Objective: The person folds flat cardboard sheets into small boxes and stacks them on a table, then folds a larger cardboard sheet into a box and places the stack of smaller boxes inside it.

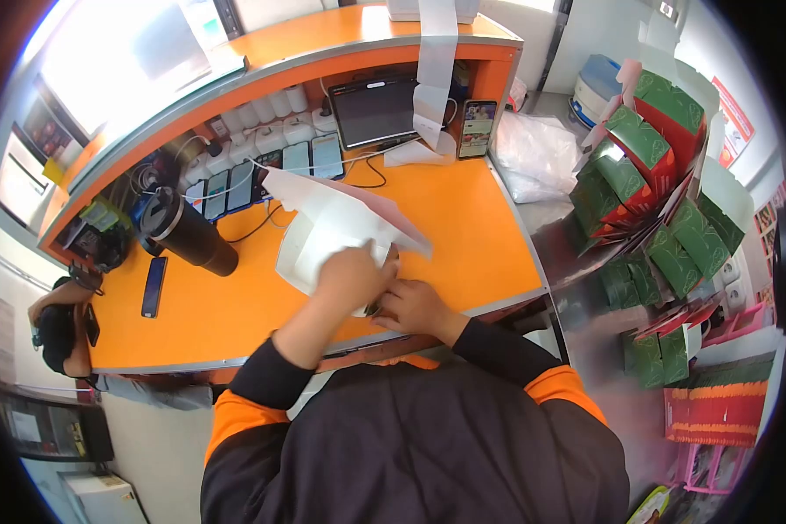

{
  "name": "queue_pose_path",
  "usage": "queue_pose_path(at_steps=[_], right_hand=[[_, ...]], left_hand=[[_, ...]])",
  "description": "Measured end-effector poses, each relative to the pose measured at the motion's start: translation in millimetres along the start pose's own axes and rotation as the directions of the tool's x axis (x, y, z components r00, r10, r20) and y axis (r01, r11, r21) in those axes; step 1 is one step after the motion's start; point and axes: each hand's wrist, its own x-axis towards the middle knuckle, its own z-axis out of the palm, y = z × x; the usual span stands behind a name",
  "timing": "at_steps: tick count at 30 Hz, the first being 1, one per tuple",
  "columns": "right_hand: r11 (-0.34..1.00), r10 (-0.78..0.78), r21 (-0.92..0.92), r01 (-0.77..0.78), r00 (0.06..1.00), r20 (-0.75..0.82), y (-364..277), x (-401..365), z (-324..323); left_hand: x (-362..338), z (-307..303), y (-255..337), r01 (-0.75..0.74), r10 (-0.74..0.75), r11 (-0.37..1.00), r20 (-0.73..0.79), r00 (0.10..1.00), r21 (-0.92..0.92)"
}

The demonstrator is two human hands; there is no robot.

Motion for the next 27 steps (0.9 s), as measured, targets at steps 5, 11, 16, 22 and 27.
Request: queue_pose_path(at_steps=[5, 11, 16, 22, 27], right_hand=[[0.978, 0.06, -0.2, -0.057, 0.998, 0.009, 20.1, 1.3, -5.8], [0.98, 0.125, -0.146, -0.132, 0.991, -0.055, 25.9, -3.1, 4.3], [0.978, 0.208, -0.028, -0.208, 0.978, -0.006, 21.2, 2.2, -0.7], [0.899, 0.338, 0.314, -0.306, 0.94, -0.052, 63.8, -17.7, -22.7], [0.582, 0.736, 0.551, -0.598, 0.675, -0.044, 48.3, 4.9, -38.3]], left_hand=[[8.1, 37.3, 7.8, -0.079, 0.077, 0.997, 0.047, 0.996, 0.024], [7.1, 24.0, 10.2, -0.154, 0.131, 0.976, 0.149, 0.98, 0.154], [25.8, 27.5, 5.5, -0.14, 0.112, 0.986, 0.264, 0.958, 0.089], [16.6, 14.5, -67.4, -0.149, 0.042, 0.98, -0.604, 0.796, -0.129], [8.3, 41.1, -104.2, -0.045, -0.064, 0.964, -0.395, 0.916, -0.262]])
